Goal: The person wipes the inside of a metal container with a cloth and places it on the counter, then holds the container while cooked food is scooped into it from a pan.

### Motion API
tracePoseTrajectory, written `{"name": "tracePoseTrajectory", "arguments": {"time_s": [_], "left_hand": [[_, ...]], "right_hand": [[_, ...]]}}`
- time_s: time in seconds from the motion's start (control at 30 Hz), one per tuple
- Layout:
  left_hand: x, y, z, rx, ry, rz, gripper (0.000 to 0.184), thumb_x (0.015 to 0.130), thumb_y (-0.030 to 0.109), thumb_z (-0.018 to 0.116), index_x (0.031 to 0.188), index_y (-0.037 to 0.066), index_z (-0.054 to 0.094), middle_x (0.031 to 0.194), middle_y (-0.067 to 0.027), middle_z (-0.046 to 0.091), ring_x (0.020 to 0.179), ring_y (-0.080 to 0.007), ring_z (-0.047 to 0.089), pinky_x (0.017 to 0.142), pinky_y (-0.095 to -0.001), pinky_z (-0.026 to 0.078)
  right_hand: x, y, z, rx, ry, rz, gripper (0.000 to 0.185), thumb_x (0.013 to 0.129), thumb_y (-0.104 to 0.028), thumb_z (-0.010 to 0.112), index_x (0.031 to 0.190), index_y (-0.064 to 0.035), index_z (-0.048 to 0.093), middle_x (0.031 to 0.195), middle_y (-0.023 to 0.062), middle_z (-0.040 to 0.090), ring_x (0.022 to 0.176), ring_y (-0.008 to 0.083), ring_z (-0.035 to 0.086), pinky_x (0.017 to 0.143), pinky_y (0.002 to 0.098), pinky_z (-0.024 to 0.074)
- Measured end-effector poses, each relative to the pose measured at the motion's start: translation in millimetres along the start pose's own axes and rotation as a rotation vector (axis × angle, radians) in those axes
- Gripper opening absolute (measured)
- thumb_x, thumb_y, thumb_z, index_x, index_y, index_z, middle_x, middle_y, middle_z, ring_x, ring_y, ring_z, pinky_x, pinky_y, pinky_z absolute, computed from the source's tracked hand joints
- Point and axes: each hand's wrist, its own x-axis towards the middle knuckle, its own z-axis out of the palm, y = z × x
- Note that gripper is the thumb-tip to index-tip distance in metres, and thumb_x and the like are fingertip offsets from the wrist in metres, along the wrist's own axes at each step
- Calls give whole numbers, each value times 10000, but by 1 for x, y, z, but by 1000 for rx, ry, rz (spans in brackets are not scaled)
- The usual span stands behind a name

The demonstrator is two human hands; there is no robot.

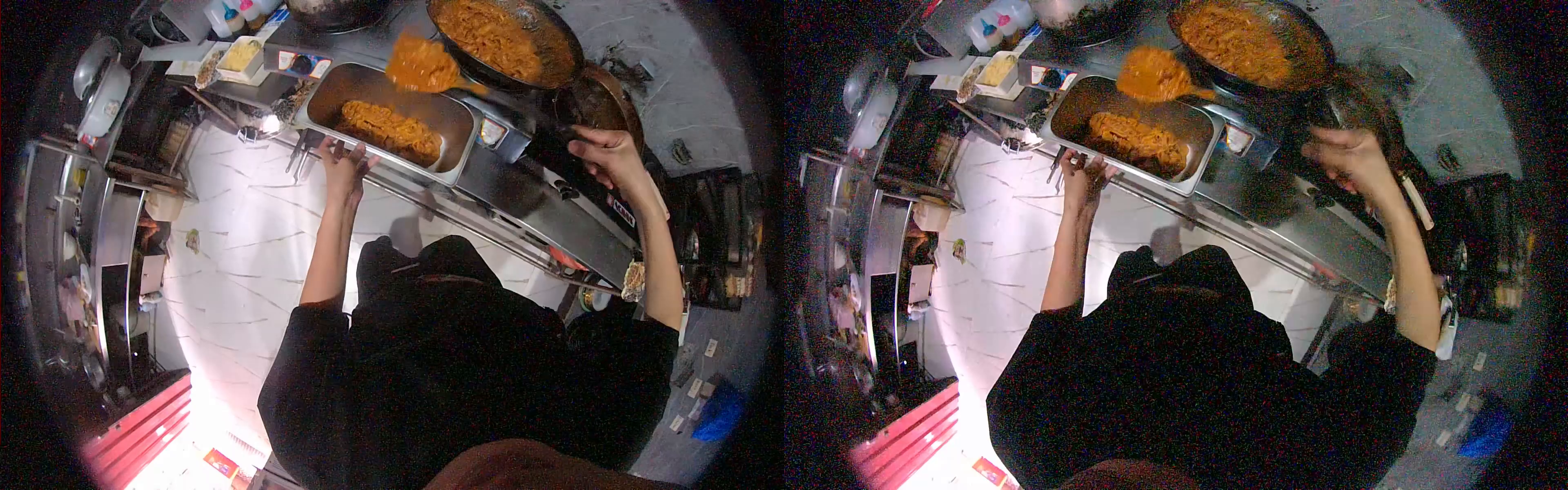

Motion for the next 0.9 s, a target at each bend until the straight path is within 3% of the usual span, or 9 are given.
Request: {"name": "tracePoseTrajectory", "arguments": {"time_s": [0.07,0.13,0.2,0.3,0.5,0.6,0.67,0.77,0.9], "left_hand": [[-2,3,2,-14,6,-14,585,780,-136,453,1222,143,192,1315,-130,197,935,-239,480,697,-405,553],[-4,6,5,22,4,-8,567,783,-131,446,1216,137,196,1314,-134,196,957,-244,470,702,-416,552],[-8,10,10,-10,25,-16,566,784,-130,444,1220,132,195,1321,-140,191,973,-252,463,706,-421,551],[-7,10,9,-26,24,-18,583,788,-125,444,1245,125,180,1338,-150,181,1001,-263,454,717,-415,547],[-8,10,9,33,16,-7,590,794,-127,430,1261,116,164,1341,-156,177,1005,-262,451,717,-404,543],[-5,7,7,14,12,-5,587,793,-131,425,1258,117,166,1338,-152,178,982,-249,455,713,-408,541],[-6,8,6,-56,17,-26,580,792,-130,427,1248,124,175,1336,-143,180,959,-238,460,710,-415,541],[-4,5,6,8,46,7,490,810,-75,468,1179,135,224,1124,-118,338,861,-229,492,703,-418,544],[-2,0,3,2,17,40,490,797,-75,490,1161,133,238,1108,-115,350,848,-222,496,689,-409,542]], "right_hand": [[22,34,20,-273,63,-497,435,742,-215,678,1119,-27,569,590,-4,541,459,67,465,385,241,372],[29,48,39,-679,147,-747,417,729,-213,674,1102,-52,581,633,18,563,509,119,517,430,287,421],[18,40,67,-1219,259,-721,393,715,-211,667,1079,-82,593,680,43,578,563,180,561,481,332,456],[8,27,74,-1308,307,-790,348,706,-220,652,1037,-125,603,706,64,562,587,232,572,489,339,459],[-25,-24,64,-1263,359,-823,327,753,-229,603,1063,-125,589,738,55,548,605,206,570,487,323,466],[-4,-5,83,-1340,289,-870,353,770,-223,582,1109,-130,558,772,60,552,652,196,574,499,323,468],[12,13,100,-1427,105,-736,371,771,-226,579,1127,-130,543,783,59,551,677,192,576,508,325,469],[7,-4,81,-1470,0,-595,371,768,-205,574,1128,-121,539,784,58,552,668,198,582,520,328,472],[-4,-25,69,-1394,176,-668,378,738,-148,559,1115,-115,547,804,64,562,658,207,589,526,327,480]]}}
